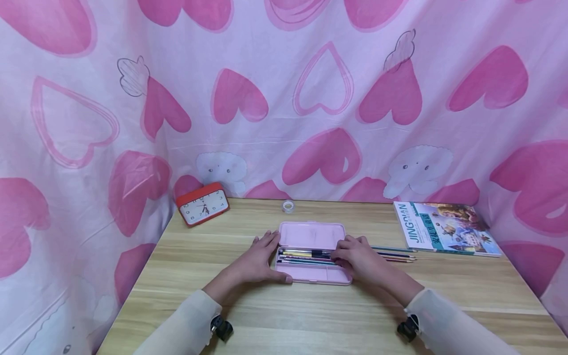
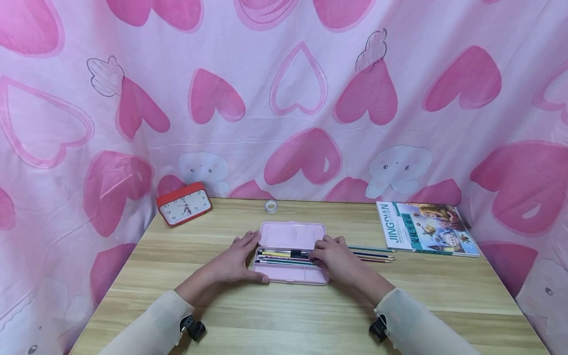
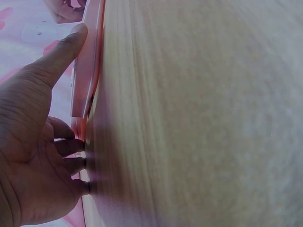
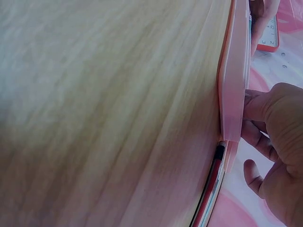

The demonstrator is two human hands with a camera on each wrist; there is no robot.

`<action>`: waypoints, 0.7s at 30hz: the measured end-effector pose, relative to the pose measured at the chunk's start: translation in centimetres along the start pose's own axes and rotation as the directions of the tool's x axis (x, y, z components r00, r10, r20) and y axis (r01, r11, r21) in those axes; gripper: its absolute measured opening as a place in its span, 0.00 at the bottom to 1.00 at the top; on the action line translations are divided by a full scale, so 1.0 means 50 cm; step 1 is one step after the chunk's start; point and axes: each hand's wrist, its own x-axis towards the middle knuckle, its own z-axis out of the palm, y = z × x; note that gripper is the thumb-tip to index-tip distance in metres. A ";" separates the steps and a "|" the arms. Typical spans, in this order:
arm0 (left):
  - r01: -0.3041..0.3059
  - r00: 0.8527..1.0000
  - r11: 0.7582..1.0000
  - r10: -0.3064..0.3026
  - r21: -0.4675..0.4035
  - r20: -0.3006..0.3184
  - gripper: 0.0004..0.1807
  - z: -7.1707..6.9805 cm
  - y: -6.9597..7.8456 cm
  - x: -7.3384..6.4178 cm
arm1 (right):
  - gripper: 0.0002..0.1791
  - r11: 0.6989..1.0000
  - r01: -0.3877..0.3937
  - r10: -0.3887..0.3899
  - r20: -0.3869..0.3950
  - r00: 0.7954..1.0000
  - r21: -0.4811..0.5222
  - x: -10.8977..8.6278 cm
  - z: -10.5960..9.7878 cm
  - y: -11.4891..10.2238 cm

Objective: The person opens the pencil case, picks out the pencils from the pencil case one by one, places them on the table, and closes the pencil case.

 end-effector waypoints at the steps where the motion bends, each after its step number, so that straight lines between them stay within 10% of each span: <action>1: 0.001 1.000 1.000 -0.001 0.002 0.001 0.77 0.000 0.000 0.000 | 0.15 1.000 -0.003 0.003 0.001 1.000 0.002 0.001 0.000 -0.001; 21: 0.004 1.000 1.000 -0.004 0.004 0.003 0.77 0.001 -0.001 0.000 | 0.09 0.999 -0.034 0.033 -0.084 0.996 -0.013 0.023 0.005 -0.024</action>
